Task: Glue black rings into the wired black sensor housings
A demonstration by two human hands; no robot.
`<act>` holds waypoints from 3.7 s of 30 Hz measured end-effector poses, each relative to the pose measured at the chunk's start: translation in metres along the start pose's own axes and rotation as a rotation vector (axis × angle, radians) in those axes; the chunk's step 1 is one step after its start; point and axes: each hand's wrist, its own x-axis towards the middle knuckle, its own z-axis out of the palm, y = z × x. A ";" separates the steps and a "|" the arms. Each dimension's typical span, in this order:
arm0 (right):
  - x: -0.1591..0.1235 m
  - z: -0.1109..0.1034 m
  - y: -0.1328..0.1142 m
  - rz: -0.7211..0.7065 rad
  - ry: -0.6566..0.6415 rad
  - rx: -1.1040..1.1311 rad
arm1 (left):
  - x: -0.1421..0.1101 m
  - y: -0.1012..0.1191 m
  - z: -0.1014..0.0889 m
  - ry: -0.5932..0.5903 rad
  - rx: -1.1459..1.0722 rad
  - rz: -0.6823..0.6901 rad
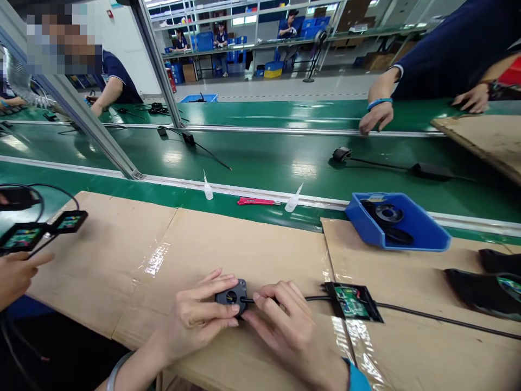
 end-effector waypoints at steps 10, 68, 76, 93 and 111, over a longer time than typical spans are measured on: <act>0.001 -0.002 -0.001 0.006 -0.003 0.012 | 0.003 0.009 0.002 0.042 0.121 0.030; 0.009 0.011 0.013 0.870 0.061 1.015 | 0.077 0.000 0.042 0.082 -0.098 -0.113; 0.008 0.008 0.017 0.754 0.055 0.732 | 0.079 0.001 0.059 -0.019 -0.438 -0.538; 0.005 0.020 0.015 0.742 0.096 0.690 | 0.073 -0.003 0.057 0.027 -0.544 -0.547; 0.013 0.013 0.015 0.741 0.051 0.739 | 0.073 -0.002 0.061 0.096 -0.508 -0.527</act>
